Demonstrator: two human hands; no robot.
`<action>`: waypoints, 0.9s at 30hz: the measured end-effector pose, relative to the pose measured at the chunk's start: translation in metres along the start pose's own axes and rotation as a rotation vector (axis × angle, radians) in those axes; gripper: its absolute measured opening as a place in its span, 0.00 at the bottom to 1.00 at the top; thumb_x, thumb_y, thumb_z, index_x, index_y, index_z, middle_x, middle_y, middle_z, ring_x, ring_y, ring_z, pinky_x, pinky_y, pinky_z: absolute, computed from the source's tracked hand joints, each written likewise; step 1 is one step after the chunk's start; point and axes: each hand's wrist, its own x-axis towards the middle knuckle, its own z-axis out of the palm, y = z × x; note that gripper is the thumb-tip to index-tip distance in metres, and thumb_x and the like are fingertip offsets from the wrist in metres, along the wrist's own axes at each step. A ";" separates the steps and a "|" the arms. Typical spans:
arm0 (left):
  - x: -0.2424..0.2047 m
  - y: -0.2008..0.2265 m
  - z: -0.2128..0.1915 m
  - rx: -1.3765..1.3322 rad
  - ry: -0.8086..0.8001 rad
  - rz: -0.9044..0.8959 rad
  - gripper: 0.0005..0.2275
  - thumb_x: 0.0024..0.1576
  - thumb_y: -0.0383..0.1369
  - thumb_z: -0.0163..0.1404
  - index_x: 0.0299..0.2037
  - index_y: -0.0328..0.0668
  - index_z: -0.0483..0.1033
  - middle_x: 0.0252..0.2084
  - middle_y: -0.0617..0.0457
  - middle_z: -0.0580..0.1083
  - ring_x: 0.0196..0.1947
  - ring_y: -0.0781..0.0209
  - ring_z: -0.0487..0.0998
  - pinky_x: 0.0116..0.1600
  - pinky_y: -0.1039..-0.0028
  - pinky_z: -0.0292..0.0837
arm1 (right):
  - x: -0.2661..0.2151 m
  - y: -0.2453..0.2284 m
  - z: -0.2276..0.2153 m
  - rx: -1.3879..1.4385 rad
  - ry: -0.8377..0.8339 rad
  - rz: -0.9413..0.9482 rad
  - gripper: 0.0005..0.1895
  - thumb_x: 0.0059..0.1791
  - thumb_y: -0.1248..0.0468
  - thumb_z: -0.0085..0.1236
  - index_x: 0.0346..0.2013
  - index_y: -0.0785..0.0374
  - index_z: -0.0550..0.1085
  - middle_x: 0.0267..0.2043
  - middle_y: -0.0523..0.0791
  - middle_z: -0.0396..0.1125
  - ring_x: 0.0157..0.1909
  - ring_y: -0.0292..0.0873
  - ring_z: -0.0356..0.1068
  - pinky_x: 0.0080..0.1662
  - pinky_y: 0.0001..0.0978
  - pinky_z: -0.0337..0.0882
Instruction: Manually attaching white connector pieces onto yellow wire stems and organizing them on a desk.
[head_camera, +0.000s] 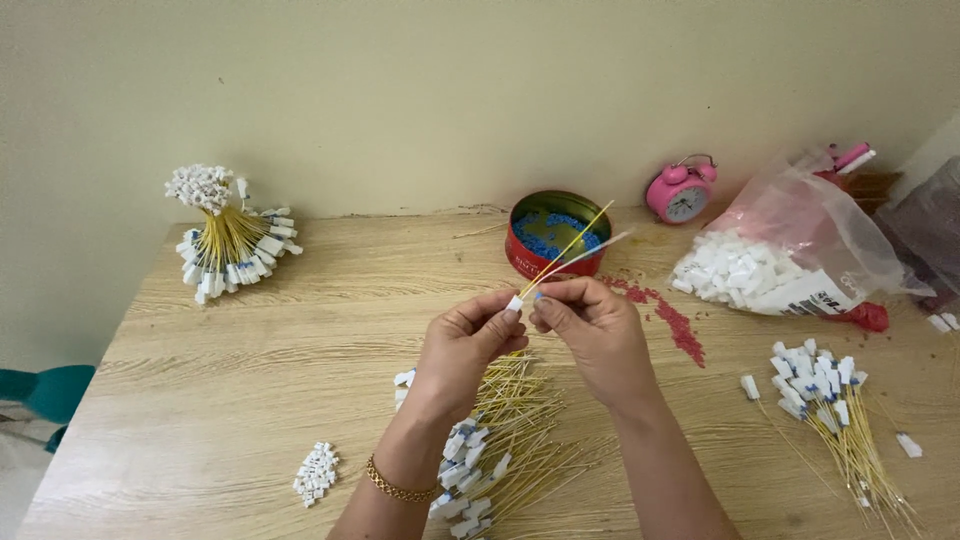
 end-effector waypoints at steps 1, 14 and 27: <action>0.001 -0.001 -0.001 -0.001 0.001 0.000 0.13 0.59 0.26 0.54 0.53 0.29 0.78 0.41 0.49 0.80 0.37 0.63 0.81 0.46 0.73 0.82 | -0.001 -0.002 0.001 -0.001 -0.001 0.001 0.07 0.52 0.68 0.59 0.43 0.68 0.77 0.39 0.45 0.76 0.40 0.36 0.75 0.45 0.28 0.77; -0.012 0.010 0.015 0.214 0.032 0.120 0.11 0.59 0.28 0.55 0.50 0.33 0.81 0.39 0.53 0.80 0.36 0.69 0.78 0.43 0.77 0.80 | 0.000 0.001 0.008 -0.055 0.027 -0.103 0.07 0.50 0.68 0.63 0.41 0.67 0.78 0.39 0.43 0.76 0.41 0.33 0.74 0.45 0.26 0.77; -0.014 0.004 0.013 0.358 -0.019 0.363 0.10 0.58 0.21 0.55 0.49 0.35 0.82 0.41 0.54 0.77 0.42 0.67 0.81 0.48 0.77 0.82 | -0.005 0.016 0.011 0.190 0.029 -0.030 0.07 0.50 0.68 0.62 0.42 0.67 0.79 0.39 0.44 0.77 0.41 0.36 0.75 0.46 0.29 0.77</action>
